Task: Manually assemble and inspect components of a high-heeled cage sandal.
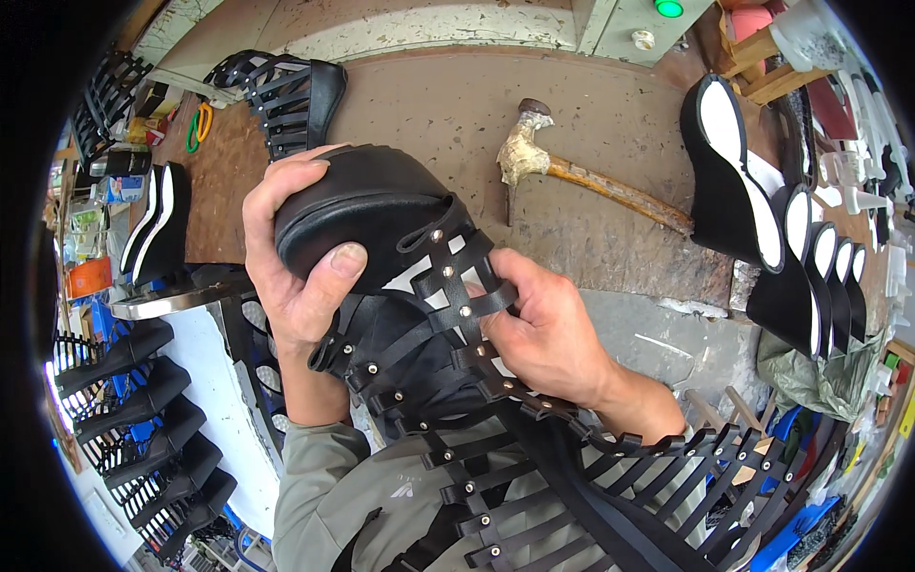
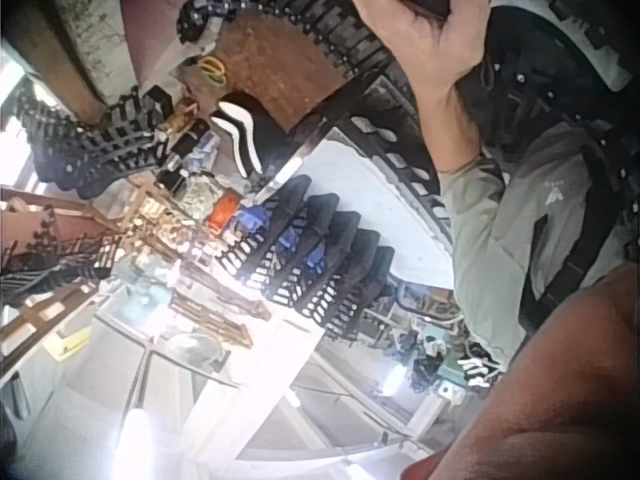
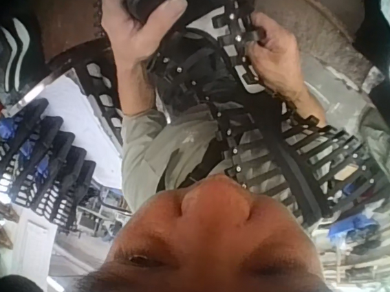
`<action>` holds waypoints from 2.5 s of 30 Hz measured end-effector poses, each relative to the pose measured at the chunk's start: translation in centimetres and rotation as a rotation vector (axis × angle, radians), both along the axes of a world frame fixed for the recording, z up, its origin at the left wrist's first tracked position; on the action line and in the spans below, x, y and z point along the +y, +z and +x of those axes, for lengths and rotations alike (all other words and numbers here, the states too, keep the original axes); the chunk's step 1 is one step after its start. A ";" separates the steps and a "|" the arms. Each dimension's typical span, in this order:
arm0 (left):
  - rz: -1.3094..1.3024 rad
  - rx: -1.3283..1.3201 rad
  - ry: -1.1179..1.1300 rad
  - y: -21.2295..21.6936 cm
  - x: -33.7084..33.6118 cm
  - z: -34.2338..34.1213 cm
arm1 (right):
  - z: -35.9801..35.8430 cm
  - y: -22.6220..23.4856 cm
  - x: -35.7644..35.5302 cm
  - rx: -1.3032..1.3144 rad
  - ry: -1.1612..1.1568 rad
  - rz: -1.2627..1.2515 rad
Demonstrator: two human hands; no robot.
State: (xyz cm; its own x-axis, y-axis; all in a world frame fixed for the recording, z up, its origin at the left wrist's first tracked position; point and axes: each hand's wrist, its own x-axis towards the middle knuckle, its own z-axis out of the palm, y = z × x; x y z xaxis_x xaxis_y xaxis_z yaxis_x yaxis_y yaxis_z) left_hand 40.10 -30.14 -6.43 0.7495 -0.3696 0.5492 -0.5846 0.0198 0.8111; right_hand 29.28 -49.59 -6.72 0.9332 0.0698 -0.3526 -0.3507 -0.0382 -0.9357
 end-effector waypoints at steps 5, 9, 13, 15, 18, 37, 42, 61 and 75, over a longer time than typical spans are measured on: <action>0.054 -0.025 -0.039 0.5 -0.4 0.3 | -0.1 -0.5 -0.4 0.013 -0.059 0.103; 0.106 -0.002 -0.126 0.7 0.4 0.7 | -0.2 -0.5 -0.5 0.018 -0.085 0.220; 0.175 0.020 -0.186 1.1 0.5 0.5 | -0.3 -0.3 -0.6 -0.006 -0.092 0.173; 0.147 0.032 -0.192 1.0 0.4 0.3 | -0.4 -0.4 -0.6 -0.024 -0.082 0.108; 0.072 0.078 -0.170 1.2 0.1 -0.4 | -0.6 -0.5 -0.7 -0.063 -0.063 0.025; 0.172 -0.094 0.127 2.3 -1.4 -2.2 | -1.4 -0.4 -0.8 -0.106 0.094 -0.168; 0.184 0.104 -0.150 2.8 -0.6 -0.7 | -1.9 -2.2 -1.2 0.000 -0.067 0.151; -0.039 -0.166 -0.046 1.5 -1.8 -4.6 | -4.5 -3.1 -0.4 -0.048 -0.094 0.071; 0.351 -0.009 0.635 3.0 -0.1 -6.7 | -7.2 -9.3 -6.4 -0.190 -0.339 1.104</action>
State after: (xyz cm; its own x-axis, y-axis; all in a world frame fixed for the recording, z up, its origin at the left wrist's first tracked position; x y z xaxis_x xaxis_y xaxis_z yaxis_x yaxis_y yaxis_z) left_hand 33.41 -30.29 -3.45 0.8741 -0.0200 0.4853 -0.4034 -0.5865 0.7023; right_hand 22.06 -55.94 -16.04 0.9940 -0.0117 -0.1086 -0.0376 0.8968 -0.4408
